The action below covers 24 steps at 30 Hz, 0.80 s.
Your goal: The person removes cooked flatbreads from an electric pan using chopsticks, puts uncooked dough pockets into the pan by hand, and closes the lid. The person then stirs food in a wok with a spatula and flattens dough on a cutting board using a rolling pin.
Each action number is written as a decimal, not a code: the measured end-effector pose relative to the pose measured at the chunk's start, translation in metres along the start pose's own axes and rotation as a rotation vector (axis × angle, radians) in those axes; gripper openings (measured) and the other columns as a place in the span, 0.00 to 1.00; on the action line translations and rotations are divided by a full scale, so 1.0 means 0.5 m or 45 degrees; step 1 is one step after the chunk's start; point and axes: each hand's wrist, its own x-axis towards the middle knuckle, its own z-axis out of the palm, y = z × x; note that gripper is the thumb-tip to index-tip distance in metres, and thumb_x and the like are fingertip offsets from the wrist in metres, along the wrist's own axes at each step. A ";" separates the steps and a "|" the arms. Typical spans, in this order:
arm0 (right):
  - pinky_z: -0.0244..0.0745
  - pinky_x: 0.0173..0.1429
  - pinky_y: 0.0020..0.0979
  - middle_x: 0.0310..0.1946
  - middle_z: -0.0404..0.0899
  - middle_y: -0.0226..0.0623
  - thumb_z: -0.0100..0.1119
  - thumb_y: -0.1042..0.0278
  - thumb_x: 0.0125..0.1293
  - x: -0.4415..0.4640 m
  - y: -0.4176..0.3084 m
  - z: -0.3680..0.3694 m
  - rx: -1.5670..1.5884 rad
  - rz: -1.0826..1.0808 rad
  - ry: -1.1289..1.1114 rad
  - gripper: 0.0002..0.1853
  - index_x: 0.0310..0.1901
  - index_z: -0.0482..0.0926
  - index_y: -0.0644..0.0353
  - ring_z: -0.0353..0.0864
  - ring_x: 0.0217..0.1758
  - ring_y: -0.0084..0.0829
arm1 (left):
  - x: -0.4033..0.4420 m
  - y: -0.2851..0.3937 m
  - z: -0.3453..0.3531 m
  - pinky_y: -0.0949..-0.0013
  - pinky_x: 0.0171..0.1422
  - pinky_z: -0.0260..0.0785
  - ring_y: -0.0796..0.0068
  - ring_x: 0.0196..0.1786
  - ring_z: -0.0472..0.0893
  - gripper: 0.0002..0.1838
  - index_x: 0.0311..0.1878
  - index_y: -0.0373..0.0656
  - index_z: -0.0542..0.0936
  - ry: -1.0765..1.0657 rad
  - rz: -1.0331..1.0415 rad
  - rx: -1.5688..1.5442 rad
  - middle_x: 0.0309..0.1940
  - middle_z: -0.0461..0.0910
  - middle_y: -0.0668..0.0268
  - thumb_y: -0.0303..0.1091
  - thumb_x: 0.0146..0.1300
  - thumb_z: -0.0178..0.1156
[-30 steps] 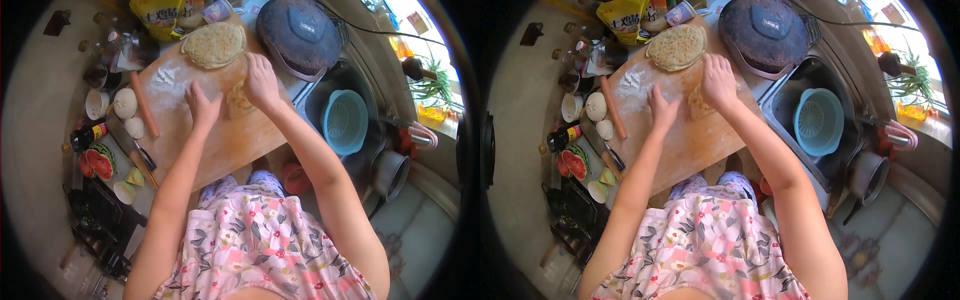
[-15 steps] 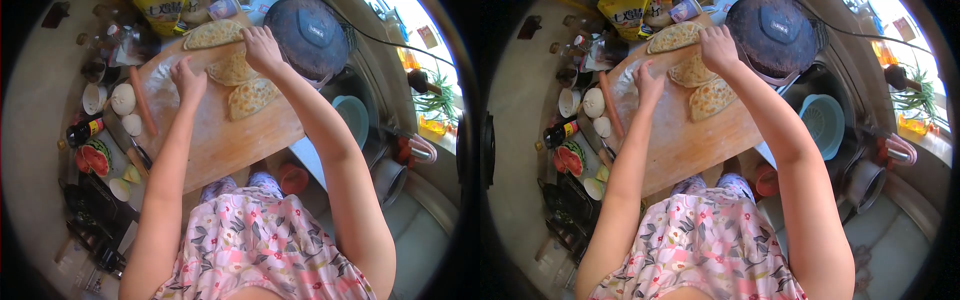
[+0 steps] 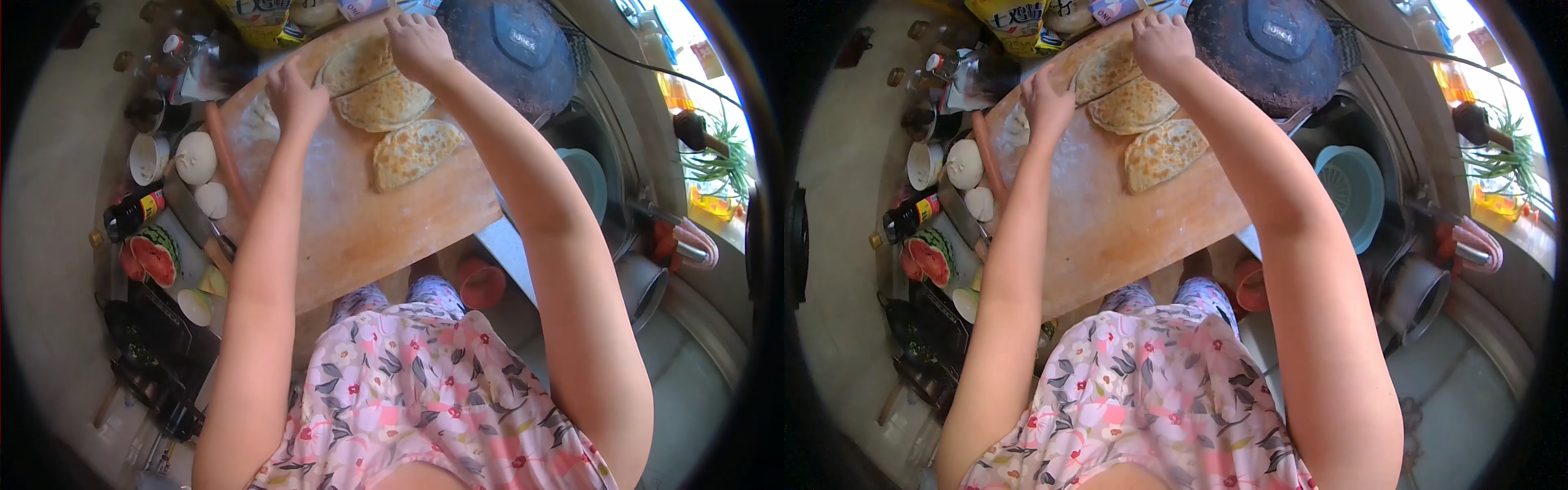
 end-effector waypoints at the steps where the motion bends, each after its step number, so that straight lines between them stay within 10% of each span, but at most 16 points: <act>1: 0.67 0.57 0.39 0.46 0.79 0.37 0.55 0.69 0.60 -0.007 0.002 -0.016 0.008 -0.035 0.035 0.17 0.52 0.75 0.57 0.75 0.56 0.36 | -0.017 -0.012 0.001 0.53 0.73 0.55 0.45 0.68 0.61 0.33 0.65 0.43 0.68 0.084 0.055 -0.059 0.64 0.63 0.50 0.30 0.51 0.60; 10: 0.67 0.62 0.42 0.52 0.75 0.47 0.47 0.87 0.50 -0.281 -0.051 -0.156 0.707 0.206 0.059 0.29 0.58 0.71 0.60 0.71 0.58 0.48 | -0.177 -0.029 -0.019 0.52 0.73 0.53 0.43 0.66 0.62 0.38 0.66 0.37 0.63 0.079 0.284 -0.055 0.63 0.62 0.47 0.26 0.48 0.62; 16: 0.63 0.68 0.42 0.58 0.72 0.47 0.51 0.84 0.49 -0.375 -0.057 -0.097 0.709 0.598 0.031 0.32 0.61 0.69 0.60 0.68 0.64 0.46 | -0.328 0.012 0.008 0.57 0.70 0.59 0.48 0.64 0.66 0.39 0.67 0.34 0.61 -0.516 -0.269 -0.564 0.61 0.63 0.46 0.25 0.48 0.61; 24: 0.51 0.75 0.51 0.62 0.69 0.46 0.52 0.80 0.51 -0.388 -0.054 -0.068 0.704 0.559 -0.036 0.33 0.64 0.65 0.60 0.63 0.70 0.45 | -0.345 0.047 0.049 0.55 0.72 0.55 0.47 0.66 0.62 0.43 0.69 0.33 0.57 -0.398 -0.098 -0.496 0.62 0.60 0.45 0.25 0.48 0.63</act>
